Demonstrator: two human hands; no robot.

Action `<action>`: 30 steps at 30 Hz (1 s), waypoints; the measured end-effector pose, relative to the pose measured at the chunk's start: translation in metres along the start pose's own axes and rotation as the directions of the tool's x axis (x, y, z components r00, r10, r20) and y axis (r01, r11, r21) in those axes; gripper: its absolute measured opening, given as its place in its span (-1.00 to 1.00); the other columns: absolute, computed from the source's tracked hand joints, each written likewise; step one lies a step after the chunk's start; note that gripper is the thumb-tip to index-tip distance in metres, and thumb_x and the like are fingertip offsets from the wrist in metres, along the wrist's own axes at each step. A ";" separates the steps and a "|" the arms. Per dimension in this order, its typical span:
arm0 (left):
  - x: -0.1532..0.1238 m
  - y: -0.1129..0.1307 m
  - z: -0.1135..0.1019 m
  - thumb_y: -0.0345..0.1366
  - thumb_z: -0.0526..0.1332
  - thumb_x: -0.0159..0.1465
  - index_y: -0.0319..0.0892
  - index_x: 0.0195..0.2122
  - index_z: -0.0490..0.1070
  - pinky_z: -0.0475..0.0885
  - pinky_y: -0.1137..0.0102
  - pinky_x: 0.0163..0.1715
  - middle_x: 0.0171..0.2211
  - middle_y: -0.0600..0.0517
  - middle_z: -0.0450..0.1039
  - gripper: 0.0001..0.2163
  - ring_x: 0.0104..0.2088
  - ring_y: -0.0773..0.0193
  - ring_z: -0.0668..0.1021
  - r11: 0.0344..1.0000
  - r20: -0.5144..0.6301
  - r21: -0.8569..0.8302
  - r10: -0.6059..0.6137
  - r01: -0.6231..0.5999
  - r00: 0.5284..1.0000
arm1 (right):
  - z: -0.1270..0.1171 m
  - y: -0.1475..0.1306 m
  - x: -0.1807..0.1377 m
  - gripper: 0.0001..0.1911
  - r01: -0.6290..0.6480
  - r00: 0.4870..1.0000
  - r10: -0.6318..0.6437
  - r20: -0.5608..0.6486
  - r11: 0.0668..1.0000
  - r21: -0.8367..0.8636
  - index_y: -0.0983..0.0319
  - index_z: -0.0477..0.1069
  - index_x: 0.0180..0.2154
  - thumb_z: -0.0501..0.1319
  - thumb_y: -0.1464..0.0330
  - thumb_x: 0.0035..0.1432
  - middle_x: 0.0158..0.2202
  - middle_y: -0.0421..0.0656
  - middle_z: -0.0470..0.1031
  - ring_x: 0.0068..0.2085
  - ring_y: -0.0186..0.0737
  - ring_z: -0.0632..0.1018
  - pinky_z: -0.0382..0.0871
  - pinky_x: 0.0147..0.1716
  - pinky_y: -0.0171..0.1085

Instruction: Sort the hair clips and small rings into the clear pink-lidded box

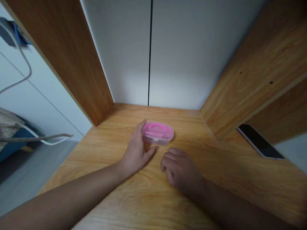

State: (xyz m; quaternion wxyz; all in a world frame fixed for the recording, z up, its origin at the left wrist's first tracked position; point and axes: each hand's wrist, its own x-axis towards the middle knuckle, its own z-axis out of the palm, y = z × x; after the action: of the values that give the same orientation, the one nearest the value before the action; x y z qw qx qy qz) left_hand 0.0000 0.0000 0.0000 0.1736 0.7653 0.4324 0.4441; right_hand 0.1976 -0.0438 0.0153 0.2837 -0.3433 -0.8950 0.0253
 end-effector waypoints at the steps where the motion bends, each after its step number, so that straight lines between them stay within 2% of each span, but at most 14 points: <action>1: 0.000 -0.002 0.000 -0.24 0.35 0.22 -0.13 0.42 -0.22 0.20 -0.06 0.30 0.34 -0.27 0.09 -0.11 0.33 -0.10 0.25 0.999 -0.003 -0.039 -0.029 0.029 1.000 | 0.000 -0.002 0.000 -0.76 0.005 0.999 -0.004 -0.033 0.999 0.036 0.21 0.36 -0.49 0.07 0.64 -0.03 -0.54 -0.21 0.43 -0.42 -0.24 0.39 0.23 -0.36 -0.26; 4: 0.000 -0.003 -0.002 -0.24 0.37 0.22 -0.08 0.41 -0.13 0.22 -0.06 0.28 0.31 -0.24 0.16 -0.16 0.30 -0.09 0.30 0.993 -0.006 -0.098 -0.072 0.071 0.997 | -0.003 -0.006 0.000 -0.72 -0.015 0.990 0.038 -0.137 0.986 0.167 0.19 0.40 -0.36 0.07 0.65 0.07 -0.41 -0.20 0.47 -0.32 -0.24 0.45 0.32 -0.28 -0.25; 6: 0.000 -0.003 -0.003 -0.25 0.36 0.24 -0.06 0.38 -0.02 0.23 -0.06 0.28 0.28 -0.20 0.21 -0.24 0.28 -0.07 0.33 0.992 -0.002 -0.104 -0.073 0.072 0.997 | -0.006 -0.007 0.001 -0.68 -0.063 0.966 0.114 -0.233 0.975 0.215 0.15 0.41 -0.24 0.09 0.65 0.11 -0.22 -0.16 0.47 -0.18 -0.22 0.48 0.39 -0.18 -0.22; 10: -0.002 -0.001 -0.005 -0.23 0.36 0.25 -0.06 0.32 0.07 0.27 -0.06 0.24 0.23 -0.18 0.28 -0.33 0.23 -0.06 0.38 0.993 -0.017 -0.099 -0.072 0.070 0.997 | -0.007 0.000 0.002 -0.58 -0.271 0.852 0.331 -0.405 0.942 0.200 0.08 0.33 0.04 0.19 0.52 0.16 0.10 -0.05 0.30 0.14 -0.05 0.38 0.39 0.10 0.00; 13: -0.004 0.003 -0.006 -0.19 0.38 0.22 -0.07 0.32 0.07 0.32 -0.04 0.19 0.20 -0.18 0.31 -0.29 0.19 -0.06 0.41 0.997 -0.002 -0.057 -0.054 0.054 0.999 | -0.002 0.010 0.002 -0.33 -0.353 0.839 0.423 -0.344 0.902 0.249 0.09 0.14 0.25 0.29 0.40 0.14 0.23 0.00 0.22 0.26 0.06 0.29 0.32 0.20 0.17; 16: -0.004 0.008 -0.009 -0.17 0.39 0.21 -0.06 0.29 0.11 0.35 0.00 0.14 0.16 -0.16 0.35 -0.32 0.15 -0.03 0.43 0.999 0.038 -0.003 -0.035 0.035 0.999 | 0.003 0.017 0.001 -0.23 -0.376 0.845 0.462 -0.271 0.872 0.313 0.04 0.09 0.30 0.34 0.34 0.12 0.30 -0.01 0.16 0.30 0.08 0.27 0.35 0.20 0.18; 21: -0.001 0.012 -0.014 -0.08 0.47 0.08 -0.08 0.22 0.16 0.38 -0.01 0.08 0.10 -0.16 0.35 -0.26 0.09 -0.04 0.44 0.999 0.071 -0.032 0.004 -0.002 0.997 | 0.003 0.018 0.000 -0.31 -0.340 0.876 0.422 -0.236 0.885 0.318 -0.04 0.19 0.28 0.35 0.30 0.17 0.35 -0.07 0.14 0.36 0.06 0.22 0.24 0.29 0.21; 25: 0.000 0.015 -0.015 -0.15 0.45 0.10 -0.10 0.11 0.25 0.43 0.03 0.02 0.01 -0.13 0.38 -0.40 0.01 0.01 0.48 0.993 0.125 -0.117 0.003 0.012 0.992 | 0.001 0.019 0.000 -0.38 -0.314 0.889 0.403 -0.217 0.882 0.350 -0.09 0.27 0.25 0.34 0.34 0.20 0.35 -0.12 0.20 0.35 0.02 0.28 0.26 0.29 0.19; 30: -0.003 0.017 -0.011 -0.22 0.48 0.07 -0.10 0.09 0.19 0.36 -0.02 0.18 0.16 -0.19 0.28 -0.37 0.24 -0.07 0.37 0.957 0.067 -0.290 0.045 -0.023 0.997 | -0.003 0.017 -0.002 -0.44 -0.315 0.902 0.386 -0.193 0.895 0.317 -0.06 0.31 0.24 0.29 0.37 0.24 0.34 -0.13 0.27 0.31 -0.04 0.37 0.36 0.25 0.08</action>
State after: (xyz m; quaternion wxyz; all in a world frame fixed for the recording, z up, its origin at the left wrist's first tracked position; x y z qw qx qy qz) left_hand -0.0011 -0.0140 0.0155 0.2916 0.7547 0.3431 0.4771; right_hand 0.2107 -0.0323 0.0127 0.4305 -0.4571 -0.7621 0.1581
